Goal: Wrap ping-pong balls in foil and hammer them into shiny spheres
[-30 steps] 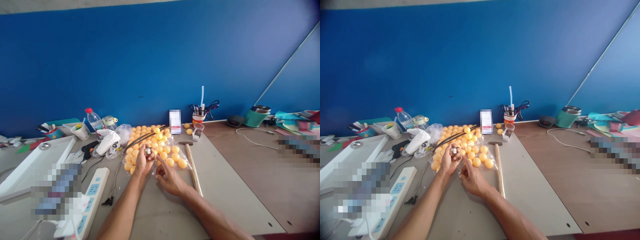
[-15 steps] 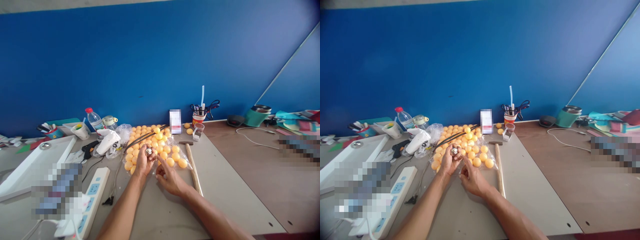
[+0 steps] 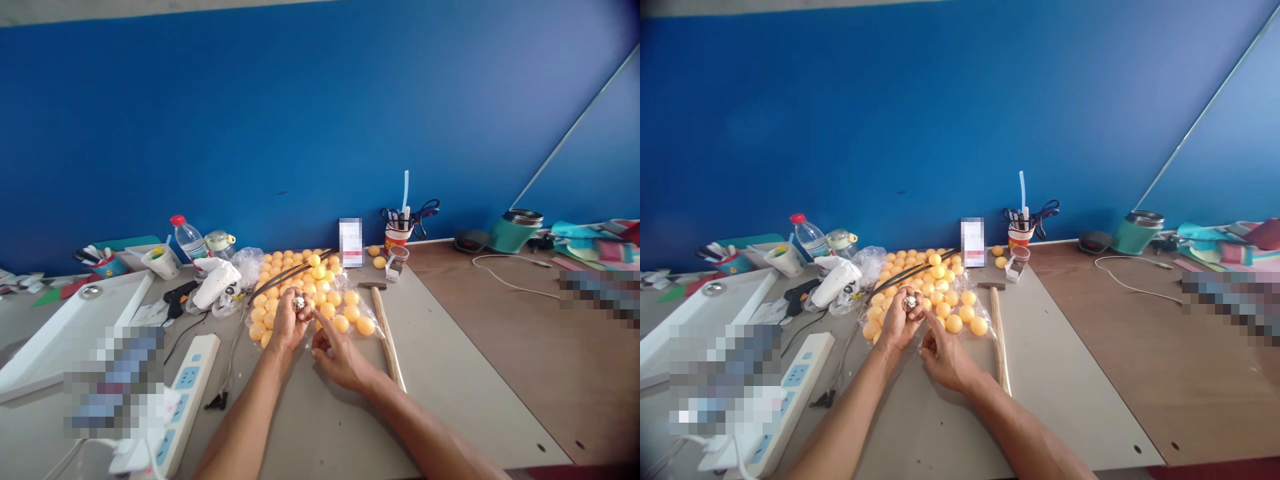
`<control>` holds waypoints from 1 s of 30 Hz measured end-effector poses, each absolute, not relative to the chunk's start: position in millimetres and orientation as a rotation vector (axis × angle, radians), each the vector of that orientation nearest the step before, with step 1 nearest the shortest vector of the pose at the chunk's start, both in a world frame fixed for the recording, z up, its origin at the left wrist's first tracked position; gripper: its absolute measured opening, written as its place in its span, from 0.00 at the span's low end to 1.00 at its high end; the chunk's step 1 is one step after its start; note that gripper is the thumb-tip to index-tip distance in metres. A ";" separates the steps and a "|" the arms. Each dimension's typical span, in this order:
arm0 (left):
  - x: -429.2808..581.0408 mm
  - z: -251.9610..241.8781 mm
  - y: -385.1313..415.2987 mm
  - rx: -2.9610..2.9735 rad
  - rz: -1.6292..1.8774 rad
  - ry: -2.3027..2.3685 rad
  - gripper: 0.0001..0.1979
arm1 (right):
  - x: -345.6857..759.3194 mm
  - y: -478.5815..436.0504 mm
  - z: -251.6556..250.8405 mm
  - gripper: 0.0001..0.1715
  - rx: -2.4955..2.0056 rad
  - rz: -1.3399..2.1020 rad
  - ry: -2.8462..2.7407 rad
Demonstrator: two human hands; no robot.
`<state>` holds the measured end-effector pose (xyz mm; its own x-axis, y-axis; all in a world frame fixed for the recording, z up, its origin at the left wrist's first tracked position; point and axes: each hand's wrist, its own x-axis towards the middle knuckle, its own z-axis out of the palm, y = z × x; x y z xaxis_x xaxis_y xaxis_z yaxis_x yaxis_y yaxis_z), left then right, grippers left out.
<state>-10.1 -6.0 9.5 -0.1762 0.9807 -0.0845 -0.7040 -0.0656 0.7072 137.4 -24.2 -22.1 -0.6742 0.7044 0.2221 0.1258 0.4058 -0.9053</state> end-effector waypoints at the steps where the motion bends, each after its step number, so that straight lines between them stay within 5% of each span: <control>1: -10.8 7.8 -5.6 0.488 1.610 0.729 0.09 | 137.6 -23.8 -23.7 0.47 -0.696 1.257 -2.072; 10: -15.9 1.4 -1.0 0.271 1.704 0.486 0.08 | 137.1 -22.8 -27.6 0.45 -0.684 1.258 -2.068; 20: -18.5 -7.7 4.3 0.293 1.707 0.520 0.17 | 137.4 -22.8 -28.7 0.43 -0.681 1.259 -2.076; 30: -21.8 -10.8 0.9 0.354 1.658 0.539 0.11 | 137.4 -24.1 -23.1 0.45 -0.693 1.281 -2.073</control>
